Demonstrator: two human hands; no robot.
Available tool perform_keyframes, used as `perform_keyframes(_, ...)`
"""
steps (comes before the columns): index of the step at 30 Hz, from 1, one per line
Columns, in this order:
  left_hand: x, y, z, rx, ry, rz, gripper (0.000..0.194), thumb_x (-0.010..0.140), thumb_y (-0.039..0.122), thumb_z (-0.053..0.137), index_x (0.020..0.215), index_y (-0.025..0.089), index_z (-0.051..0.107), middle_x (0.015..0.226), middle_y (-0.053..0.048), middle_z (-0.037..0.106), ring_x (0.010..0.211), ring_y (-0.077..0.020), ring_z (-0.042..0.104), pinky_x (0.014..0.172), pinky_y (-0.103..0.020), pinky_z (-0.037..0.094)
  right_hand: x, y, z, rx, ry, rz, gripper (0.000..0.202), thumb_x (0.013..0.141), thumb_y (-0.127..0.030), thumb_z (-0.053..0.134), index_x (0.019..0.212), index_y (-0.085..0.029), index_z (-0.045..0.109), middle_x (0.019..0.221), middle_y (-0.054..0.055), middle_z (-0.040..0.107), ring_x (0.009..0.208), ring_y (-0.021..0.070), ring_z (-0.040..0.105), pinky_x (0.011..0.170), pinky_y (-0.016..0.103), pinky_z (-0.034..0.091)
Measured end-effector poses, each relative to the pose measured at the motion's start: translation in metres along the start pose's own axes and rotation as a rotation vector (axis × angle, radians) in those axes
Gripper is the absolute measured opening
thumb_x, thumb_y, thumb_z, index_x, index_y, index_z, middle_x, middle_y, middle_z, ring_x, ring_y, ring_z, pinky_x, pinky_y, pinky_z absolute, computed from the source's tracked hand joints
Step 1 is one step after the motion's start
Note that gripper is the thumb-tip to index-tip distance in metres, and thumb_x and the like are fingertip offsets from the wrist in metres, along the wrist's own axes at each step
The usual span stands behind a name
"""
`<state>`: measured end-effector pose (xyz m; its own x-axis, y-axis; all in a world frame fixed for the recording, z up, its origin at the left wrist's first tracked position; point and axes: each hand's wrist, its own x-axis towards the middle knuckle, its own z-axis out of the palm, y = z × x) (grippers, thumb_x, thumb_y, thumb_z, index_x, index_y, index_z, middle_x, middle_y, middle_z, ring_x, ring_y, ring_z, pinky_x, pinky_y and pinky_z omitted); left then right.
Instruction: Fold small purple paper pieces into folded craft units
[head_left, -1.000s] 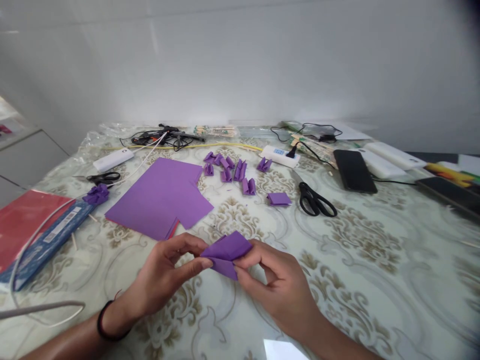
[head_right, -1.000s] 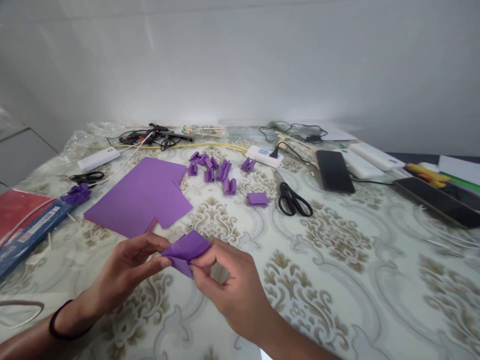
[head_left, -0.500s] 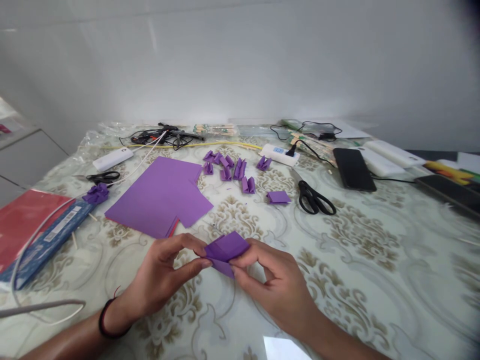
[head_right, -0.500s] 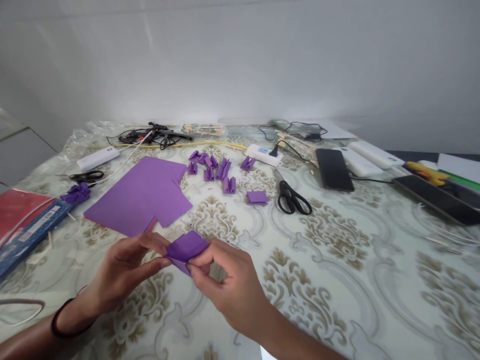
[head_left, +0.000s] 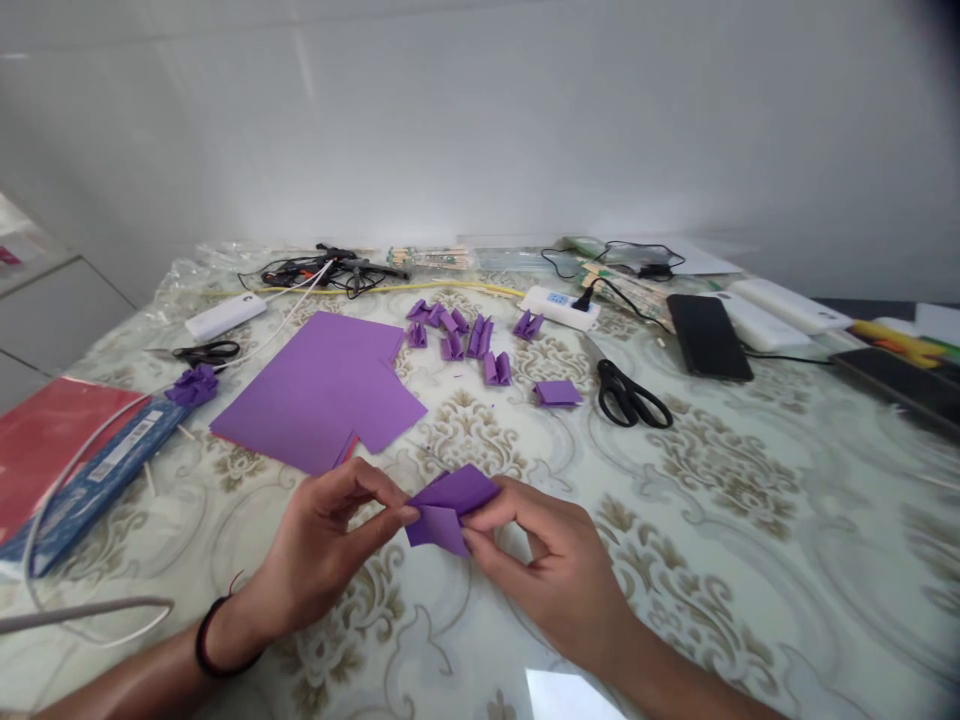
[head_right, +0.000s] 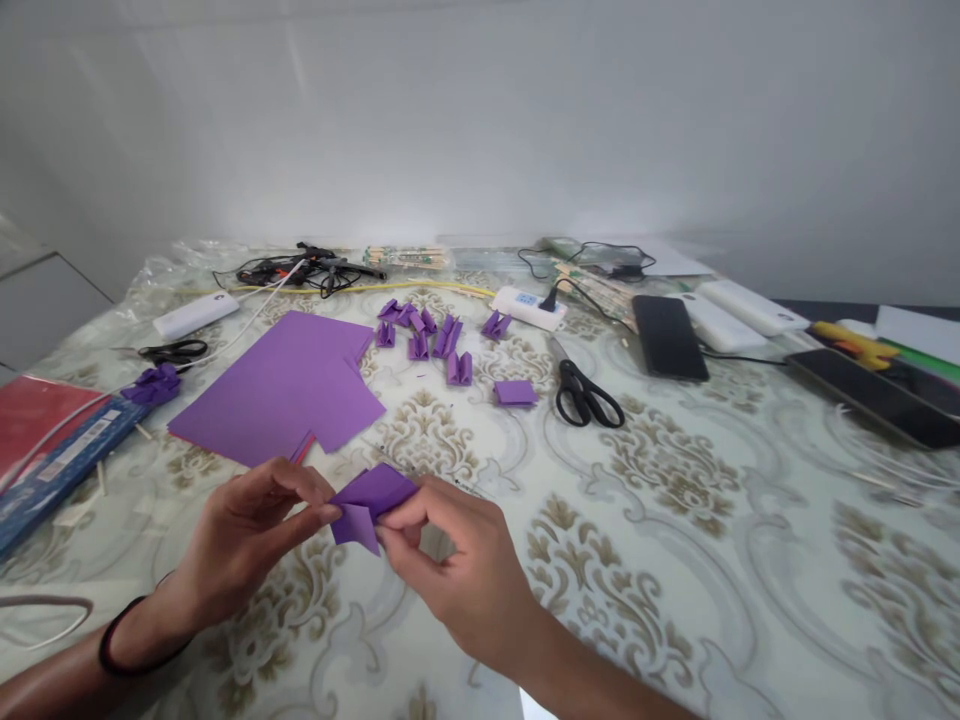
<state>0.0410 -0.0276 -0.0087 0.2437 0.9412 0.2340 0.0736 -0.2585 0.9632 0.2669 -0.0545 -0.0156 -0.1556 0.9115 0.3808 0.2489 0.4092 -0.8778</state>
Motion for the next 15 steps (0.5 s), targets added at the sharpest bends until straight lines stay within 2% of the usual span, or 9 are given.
perform_keyframes(5,0.001,0.003,0.0,0.036,0.001,-0.061,0.011,0.087,0.019,0.083,0.089,0.022,0.073,0.082,0.002,0.078,0.074,-0.0156,0.076,0.069,-0.021,0.06,-0.001,0.003,0.001,0.035,0.003,0.073,0.019,0.09,-0.014,0.068,0.074,-0.022,0.065,0.071,-0.002,0.068,0.064,0.0146,0.061,0.062,0.027,0.045)
perform_keyframes(8,0.002,0.002,-0.002,0.055,-0.021,-0.097,0.008,0.095,0.024,0.076,0.103,0.024,0.075,0.085,0.001,0.08,0.075,-0.0165,0.077,0.068,-0.023,0.061,0.0,0.004,0.001,0.056,0.015,0.115,0.019,0.09,-0.016,0.069,0.073,-0.022,0.065,0.069,-0.002,0.066,0.063,0.0146,0.059,0.062,0.026,0.045)
perform_keyframes(11,0.003,0.002,-0.006,0.109,-0.032,-0.112,0.017,0.105,0.032,0.061,0.112,0.024,0.075,0.084,0.0,0.08,0.076,-0.0174,0.075,0.071,-0.026,0.06,0.001,0.004,0.0,0.08,0.007,0.132,0.018,0.09,-0.017,0.069,0.073,-0.021,0.065,0.069,-0.002,0.066,0.063,0.0149,0.059,0.062,0.026,0.046)
perform_keyframes(13,0.004,0.003,-0.009,0.136,-0.072,-0.12,0.028,0.109,0.038,0.054,0.108,0.022,0.077,0.086,-0.002,0.079,0.081,-0.0187,0.074,0.076,-0.028,0.059,0.002,0.003,0.0,0.092,-0.004,0.136,0.018,0.09,-0.017,0.069,0.073,-0.021,0.065,0.069,-0.002,0.066,0.064,0.015,0.059,0.063,0.026,0.046)
perform_keyframes(15,0.004,0.005,-0.012,0.161,-0.147,-0.137,0.032,0.108,0.041,0.055,0.099,0.021,0.079,0.088,-0.003,0.079,0.085,-0.0193,0.072,0.077,-0.027,0.056,0.002,0.003,-0.001,0.098,-0.014,0.138,0.018,0.091,-0.018,0.069,0.073,-0.021,0.066,0.07,-0.002,0.067,0.065,0.0152,0.06,0.064,0.027,0.047)
